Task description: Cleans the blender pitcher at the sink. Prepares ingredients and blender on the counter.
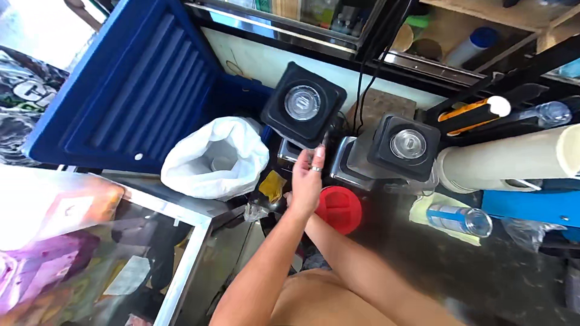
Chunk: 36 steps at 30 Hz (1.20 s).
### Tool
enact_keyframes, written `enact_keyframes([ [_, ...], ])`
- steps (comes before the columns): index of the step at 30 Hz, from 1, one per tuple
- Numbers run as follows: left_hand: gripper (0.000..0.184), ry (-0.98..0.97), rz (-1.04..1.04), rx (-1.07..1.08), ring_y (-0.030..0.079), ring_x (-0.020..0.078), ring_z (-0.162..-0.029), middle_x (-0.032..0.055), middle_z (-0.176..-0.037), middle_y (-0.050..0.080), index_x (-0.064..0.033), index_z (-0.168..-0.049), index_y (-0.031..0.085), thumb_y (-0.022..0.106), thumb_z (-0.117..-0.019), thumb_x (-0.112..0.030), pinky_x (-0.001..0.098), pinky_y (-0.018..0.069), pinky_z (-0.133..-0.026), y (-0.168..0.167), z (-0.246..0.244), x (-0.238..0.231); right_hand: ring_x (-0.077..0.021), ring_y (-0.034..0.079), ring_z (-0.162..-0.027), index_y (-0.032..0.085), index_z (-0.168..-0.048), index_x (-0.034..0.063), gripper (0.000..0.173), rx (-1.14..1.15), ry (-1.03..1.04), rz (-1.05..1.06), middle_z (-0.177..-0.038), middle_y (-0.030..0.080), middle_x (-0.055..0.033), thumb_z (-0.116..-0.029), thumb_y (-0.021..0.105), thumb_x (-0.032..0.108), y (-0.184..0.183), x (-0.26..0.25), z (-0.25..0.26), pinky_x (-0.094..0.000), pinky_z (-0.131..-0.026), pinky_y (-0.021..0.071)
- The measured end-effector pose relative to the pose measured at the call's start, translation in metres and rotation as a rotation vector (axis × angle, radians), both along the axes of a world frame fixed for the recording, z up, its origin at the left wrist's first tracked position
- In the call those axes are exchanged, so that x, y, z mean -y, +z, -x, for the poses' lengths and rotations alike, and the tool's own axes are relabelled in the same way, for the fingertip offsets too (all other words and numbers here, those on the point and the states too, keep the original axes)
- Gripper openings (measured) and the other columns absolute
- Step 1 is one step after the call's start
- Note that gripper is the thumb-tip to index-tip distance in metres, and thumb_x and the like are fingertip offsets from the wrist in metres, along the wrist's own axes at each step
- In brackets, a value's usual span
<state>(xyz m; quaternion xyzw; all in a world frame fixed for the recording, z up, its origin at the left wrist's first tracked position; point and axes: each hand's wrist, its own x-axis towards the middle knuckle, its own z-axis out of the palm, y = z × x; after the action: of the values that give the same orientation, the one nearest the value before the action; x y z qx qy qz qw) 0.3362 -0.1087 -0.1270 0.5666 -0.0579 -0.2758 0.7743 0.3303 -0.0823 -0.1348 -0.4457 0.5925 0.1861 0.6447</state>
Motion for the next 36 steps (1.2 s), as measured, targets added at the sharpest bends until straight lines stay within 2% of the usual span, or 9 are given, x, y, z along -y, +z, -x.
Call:
enact_keyframes([
  [4,0.030,0.007,-0.089,-0.032,0.060,0.0203,-0.118,0.0081,-0.125,0.065,-0.0107,-0.117,0.068,0.066,-0.0996,-0.035,0.0432,0.0521,-0.101,-0.028,0.030,0.027,-0.0181,0.064,-0.114,0.042,-0.150,-0.0003,0.048,0.491,-0.021,0.078,-0.131,0.061,-0.0169,-0.1037,0.053,0.007,-0.074,0.016,0.114,-0.0348,-0.096,0.0552],
  [7,0.034,-0.001,-0.138,-0.065,0.059,0.0215,-0.118,0.0094,-0.124,0.063,-0.0099,-0.118,0.067,0.068,-0.0983,-0.037,0.0437,0.0519,-0.100,-0.027,0.042,0.037,-0.0151,0.069,-0.090,0.055,-0.130,0.0002,0.030,0.538,0.044,0.276,-0.103,0.069,-0.0079,-0.1010,0.052,0.008,-0.021,0.051,0.157,-0.0351,-0.078,0.0607],
  [12,0.044,0.055,-0.068,-0.184,0.063,0.0204,-0.111,0.0089,-0.122,0.065,-0.0107,-0.129,0.060,0.057,-0.1032,-0.047,0.0468,0.0538,-0.095,0.005,0.036,0.052,-0.0118,0.070,-0.082,0.076,-0.107,0.0082,0.030,0.461,0.502,0.698,-0.092,0.074,-0.0017,-0.1024,0.049,0.022,0.071,0.116,0.149,-0.0352,-0.074,0.0598],
  [16,0.048,0.053,-0.104,-0.256,0.061,0.0168,-0.099,0.0053,-0.108,0.064,-0.0154,-0.120,0.061,0.053,-0.1009,-0.058,0.0437,0.0530,-0.085,0.019,0.013,0.047,-0.0174,0.071,-0.079,0.076,-0.109,0.0166,0.027,0.430,0.851,0.932,-0.092,0.074,-0.0028,-0.1034,0.052,0.028,0.126,0.155,0.104,-0.0477,-0.071,0.0602],
  [19,0.046,0.107,-0.135,-0.169,0.061,0.0165,-0.089,0.0048,-0.099,0.064,-0.0139,-0.112,0.064,0.054,-0.1011,-0.057,0.0399,0.0530,-0.075,0.010,0.026,0.053,-0.0218,0.068,-0.091,0.066,-0.131,0.0158,0.035,0.527,0.891,1.144,-0.113,0.069,-0.0088,-0.1036,0.054,0.034,0.143,0.167,0.047,-0.0482,-0.078,0.0580],
  [24,0.035,0.134,-0.276,0.045,0.060,0.0231,-0.111,0.0090,-0.110,0.066,-0.0095,-0.106,0.068,0.055,-0.1042,-0.042,0.0484,0.0463,-0.102,0.007,0.031,0.060,-0.0382,0.062,-0.107,0.056,-0.148,0.0246,0.065,0.364,1.127,1.302,-0.136,0.050,-0.0224,-0.0930,0.067,0.057,0.118,0.176,-0.041,-0.0579,-0.085,0.0542],
  [29,0.044,0.066,-0.375,0.008,0.061,0.0250,-0.114,0.0098,-0.109,0.068,-0.0084,-0.103,0.071,0.057,-0.1017,-0.050,0.0478,0.0481,-0.102,-0.001,0.012,0.058,-0.0431,0.061,-0.114,0.054,-0.147,0.0237,0.070,0.220,1.250,1.314,-0.136,0.055,-0.0221,-0.0889,0.067,0.061,0.107,0.187,-0.066,-0.0653,-0.088,0.0506],
  [33,0.047,-0.044,-0.269,-0.016,0.059,0.0258,-0.123,0.0137,-0.128,0.065,-0.0062,-0.120,0.069,0.066,-0.0973,-0.047,0.0476,0.0485,-0.107,-0.023,0.014,0.046,-0.0452,0.061,-0.115,0.060,-0.139,0.0183,0.072,0.281,1.345,1.352,-0.125,0.063,-0.0233,-0.0799,0.070,0.059,0.085,0.188,-0.072,-0.0677,-0.089,0.0500],
  [36,0.081,-0.239,-0.315,0.073,0.046,0.0315,-0.141,0.0177,-0.157,0.040,-0.0107,-0.154,0.043,0.076,-0.0898,-0.048,0.0519,0.0460,-0.111,-0.021,0.011,-0.011,-0.0438,0.062,-0.113,0.061,-0.138,0.0170,0.072,0.334,1.218,1.409,-0.121,0.065,-0.0226,-0.0791,0.074,0.057,0.105,0.179,-0.060,-0.0668,-0.092,0.0491],
])
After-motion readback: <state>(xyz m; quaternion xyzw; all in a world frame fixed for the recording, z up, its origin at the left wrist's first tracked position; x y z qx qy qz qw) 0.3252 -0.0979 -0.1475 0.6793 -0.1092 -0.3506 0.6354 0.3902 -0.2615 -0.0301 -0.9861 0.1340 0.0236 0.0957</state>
